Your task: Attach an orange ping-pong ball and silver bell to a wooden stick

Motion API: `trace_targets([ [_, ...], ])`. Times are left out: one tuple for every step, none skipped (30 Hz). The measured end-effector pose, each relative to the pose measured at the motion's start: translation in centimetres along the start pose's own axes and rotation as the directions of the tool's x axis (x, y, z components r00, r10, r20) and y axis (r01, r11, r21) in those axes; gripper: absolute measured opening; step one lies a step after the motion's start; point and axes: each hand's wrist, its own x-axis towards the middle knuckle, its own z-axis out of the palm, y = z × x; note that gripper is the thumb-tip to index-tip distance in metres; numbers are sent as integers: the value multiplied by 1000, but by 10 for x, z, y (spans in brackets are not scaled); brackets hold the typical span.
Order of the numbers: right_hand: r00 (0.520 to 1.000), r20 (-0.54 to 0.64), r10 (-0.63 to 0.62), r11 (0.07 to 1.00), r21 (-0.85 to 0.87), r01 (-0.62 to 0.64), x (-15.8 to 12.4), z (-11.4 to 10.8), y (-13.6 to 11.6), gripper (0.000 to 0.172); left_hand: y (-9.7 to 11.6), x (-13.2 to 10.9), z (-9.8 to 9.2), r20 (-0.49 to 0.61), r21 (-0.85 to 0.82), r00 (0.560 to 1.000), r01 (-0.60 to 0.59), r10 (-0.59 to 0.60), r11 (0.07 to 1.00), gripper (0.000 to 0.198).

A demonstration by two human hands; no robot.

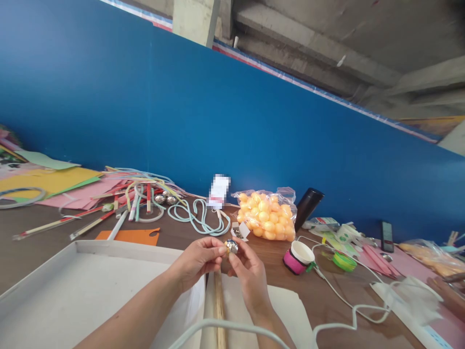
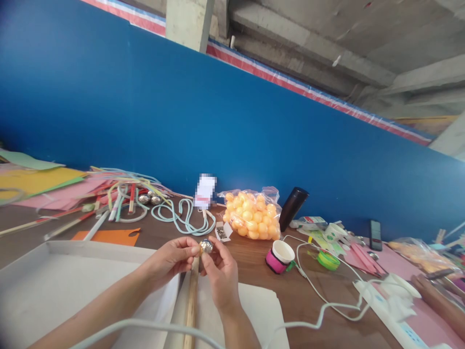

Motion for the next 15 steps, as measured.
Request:
trace_targets([
  [1000, 1, -1, 1000, 3, 1, 0, 0, 0, 38, 0, 0, 0, 3, 5, 1000, -6, 6, 1000, 20],
  [1000, 2, -2, 1000, 5, 2, -1, -1, 0, 38, 1, 0, 1, 6, 10, 1000, -13, 13, 1000, 20],
  [1000, 3, -2, 1000, 4, 2, -1, -1, 0, 39, 1, -1, 1, 9, 15, 1000, -21, 21, 1000, 20],
  [1000, 3, 0, 1000, 4, 0, -1, -1, 0, 40, 1, -1, 2, 15, 20, 999, -30, 30, 999, 20],
  [1000, 2, 2, 1000, 8, -2, -2, -1, 0, 41, 1, -1, 2, 20, 24, 999, -37, 37, 999, 20],
  [1000, 1, 4, 1000, 12, -4, -2, -1, -1, 42, 1, -1, 3, 24, 30, 999, -47, 46, 998, 20],
  [1000, 0, 4, 1000, 21, -4, -3, -1, -1, 43, 2, -1, 4, 25, 36, 998, -57, 56, 998, 21],
  [1000, 1, 2, 999, 34, -2, -4, -1, -2, 43, 2, -2, 5, 25, 42, 997, -68, 67, 997, 21],
  [1000, 4, -4, 999, 47, 3, -4, 0, -3, 43, 2, -2, 5, 23, 52, 997, -81, 80, 995, 21],
  [1000, 8, -9, 998, 58, 9, -4, 0, -4, 42, 3, -2, 6, 20, 64, 995, -95, 94, 993, 22],
  [1000, 11, -16, 998, 67, 15, -5, 0, -5, 40, 3, -3, 7, 19, 77, 994, -108, 106, 991, 22],
  [1000, 14, -21, 997, 74, 20, -5, 0, -6, 39, 3, -3, 8, 19, 91, 993, -119, 118, 989, 22],
  [1000, 16, -25, 997, 75, 24, -5, 0, -6, 39, 4, -3, 8, 19, 105, 992, -128, 127, 986, 22],
  [999, 16, -29, 997, 73, 28, -6, 0, -7, 38, 4, -4, 9, 20, 120, 991, -137, 136, 983, 22],
  [999, 14, -36, 997, 70, 35, -6, 0, -7, 38, 4, -4, 9, 19, 134, 990, -143, 142, 981, 22],
])
